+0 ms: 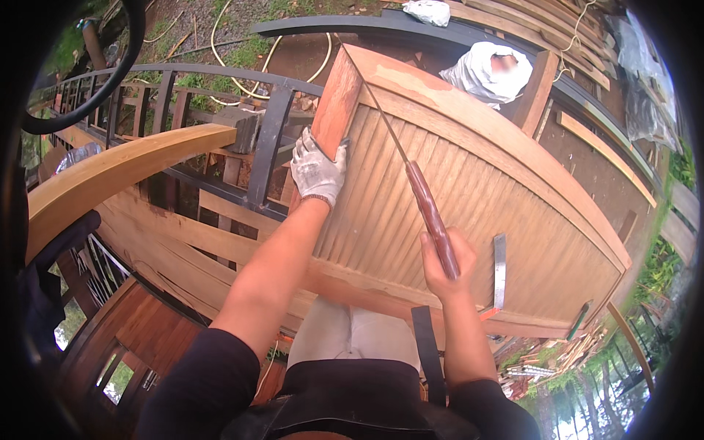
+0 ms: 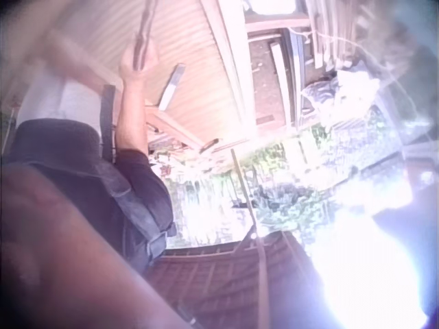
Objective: The person uses a hand saw to cut a wooden plank, then fits the piece into a slatted wooden frame. They apply glue to the joints and press the wood into place to assemble the furniture.
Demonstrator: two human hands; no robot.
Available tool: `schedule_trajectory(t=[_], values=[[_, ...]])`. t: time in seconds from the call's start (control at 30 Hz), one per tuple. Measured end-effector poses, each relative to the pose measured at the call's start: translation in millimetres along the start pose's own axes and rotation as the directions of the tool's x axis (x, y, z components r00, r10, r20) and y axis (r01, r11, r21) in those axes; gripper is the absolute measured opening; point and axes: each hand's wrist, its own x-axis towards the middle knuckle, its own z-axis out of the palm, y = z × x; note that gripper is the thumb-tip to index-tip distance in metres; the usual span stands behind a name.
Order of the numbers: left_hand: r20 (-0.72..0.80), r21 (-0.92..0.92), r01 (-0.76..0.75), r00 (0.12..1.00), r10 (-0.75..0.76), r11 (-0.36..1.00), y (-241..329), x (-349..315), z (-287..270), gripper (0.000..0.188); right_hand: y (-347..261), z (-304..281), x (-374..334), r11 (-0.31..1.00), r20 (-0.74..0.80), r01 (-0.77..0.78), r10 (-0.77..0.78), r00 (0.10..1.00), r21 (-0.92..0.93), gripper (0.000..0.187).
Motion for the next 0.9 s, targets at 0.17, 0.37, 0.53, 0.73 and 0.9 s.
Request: schedule_trajectory(t=[0.17,0.37,0.53,0.73,0.9], values=[[-0.053,-0.01,-0.048,0.997,0.048,0.999,5,1,5,0.093,8,38,70,0.999,0.021,0.01,-0.011,1.0,0.039,0.009],[-0.034,0.011,-0.013,0.999,0.013,1.0,4,5,0,0.092,21,-8,-21,0.999,-0.01,0.011,-0.012,1.0,-0.05,0.006],[0.05,-0.018,0.001,0.999,0.0,1.0,9,-1,-3,0.094,15,-95,-113,0.999,-0.032,-0.027,0.028,0.999,0.025,0.005],[0.059,-0.021,0.049,0.997,-0.048,0.999,10,1,-5,0.095,14,-59,-89,0.997,-0.23,-0.066,0.055,0.972,-0.043,0.007],[-0.027,-0.1,0.026,0.999,-0.029,0.995,9,-2,-2,0.089,26,-53,-122,0.999,-0.295,-0.038,0.027,0.955,-0.03,0.008]])
